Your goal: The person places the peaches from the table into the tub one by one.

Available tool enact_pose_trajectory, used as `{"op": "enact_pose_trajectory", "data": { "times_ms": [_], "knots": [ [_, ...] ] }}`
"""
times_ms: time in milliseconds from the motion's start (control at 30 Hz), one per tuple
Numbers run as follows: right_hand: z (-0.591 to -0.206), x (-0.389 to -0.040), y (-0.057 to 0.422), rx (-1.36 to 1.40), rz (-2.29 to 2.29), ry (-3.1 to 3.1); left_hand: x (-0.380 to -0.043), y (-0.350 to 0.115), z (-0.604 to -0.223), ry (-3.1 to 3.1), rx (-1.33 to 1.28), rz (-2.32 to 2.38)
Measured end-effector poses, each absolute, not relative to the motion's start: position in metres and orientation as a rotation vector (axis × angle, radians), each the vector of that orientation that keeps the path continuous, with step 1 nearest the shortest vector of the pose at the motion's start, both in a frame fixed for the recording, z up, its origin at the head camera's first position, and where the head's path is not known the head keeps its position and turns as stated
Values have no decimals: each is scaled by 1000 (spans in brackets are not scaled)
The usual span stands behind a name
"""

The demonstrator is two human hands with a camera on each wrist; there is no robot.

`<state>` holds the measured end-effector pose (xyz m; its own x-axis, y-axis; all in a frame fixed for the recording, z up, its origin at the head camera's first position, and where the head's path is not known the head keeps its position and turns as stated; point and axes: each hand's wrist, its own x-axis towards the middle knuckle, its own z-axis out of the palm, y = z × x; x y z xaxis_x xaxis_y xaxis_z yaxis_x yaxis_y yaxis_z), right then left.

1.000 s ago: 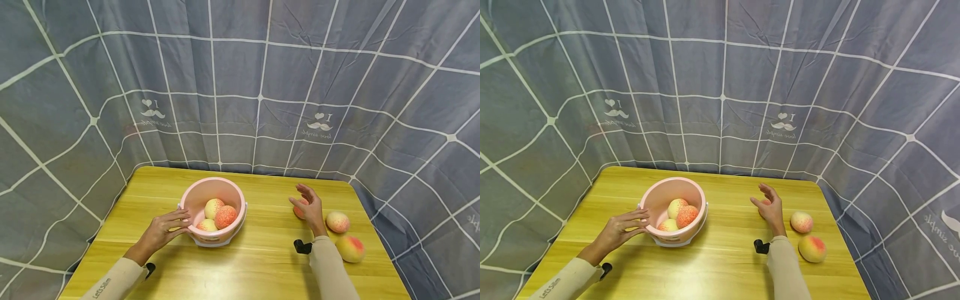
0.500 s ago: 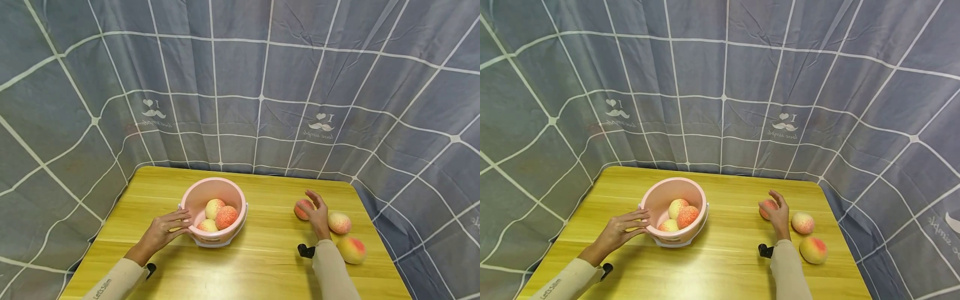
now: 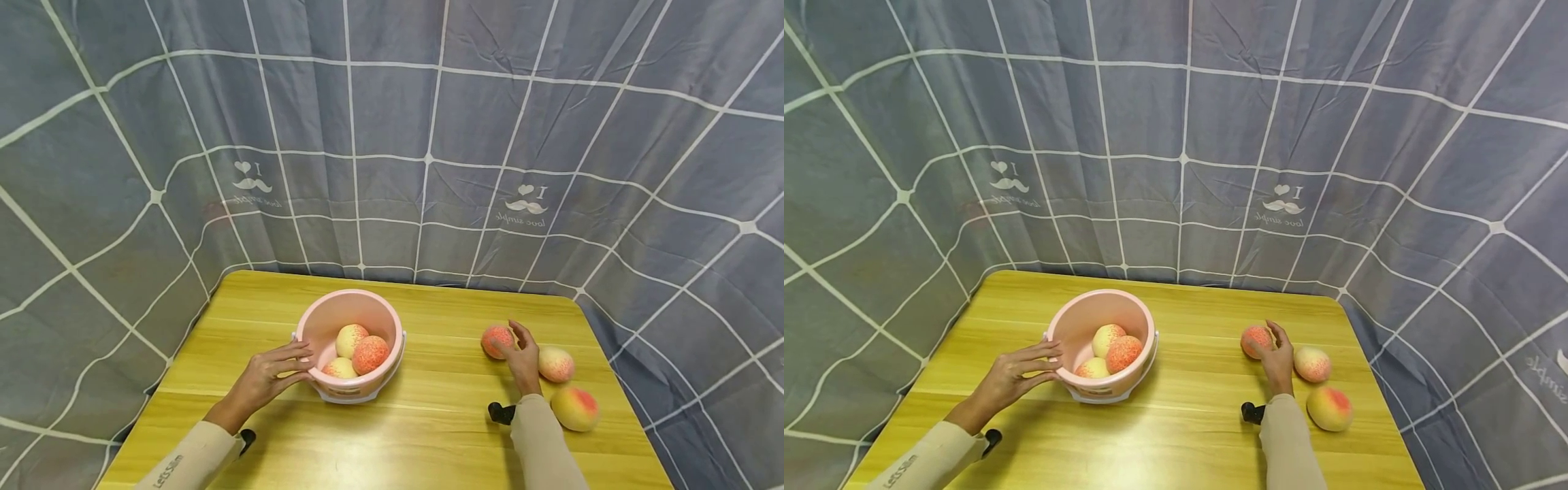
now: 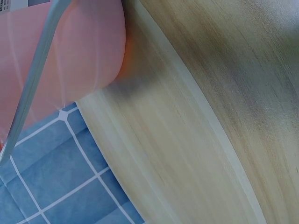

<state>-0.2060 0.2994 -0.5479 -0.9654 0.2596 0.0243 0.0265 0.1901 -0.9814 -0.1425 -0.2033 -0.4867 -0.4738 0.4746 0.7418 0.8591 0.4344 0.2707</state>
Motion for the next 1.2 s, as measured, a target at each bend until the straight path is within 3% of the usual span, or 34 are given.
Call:
{"op": "enact_pose_trajectory", "data": {
  "times_ms": [333,1200],
  "knots": [
    [-567,-205,304,-483,1950,-2340,-142,-205,-486,-2132,-1115,-871],
    [-577,-209,301,-465,1883,-2304,-141,-201,-486,-2131,-1111,-864]
  ]
}}
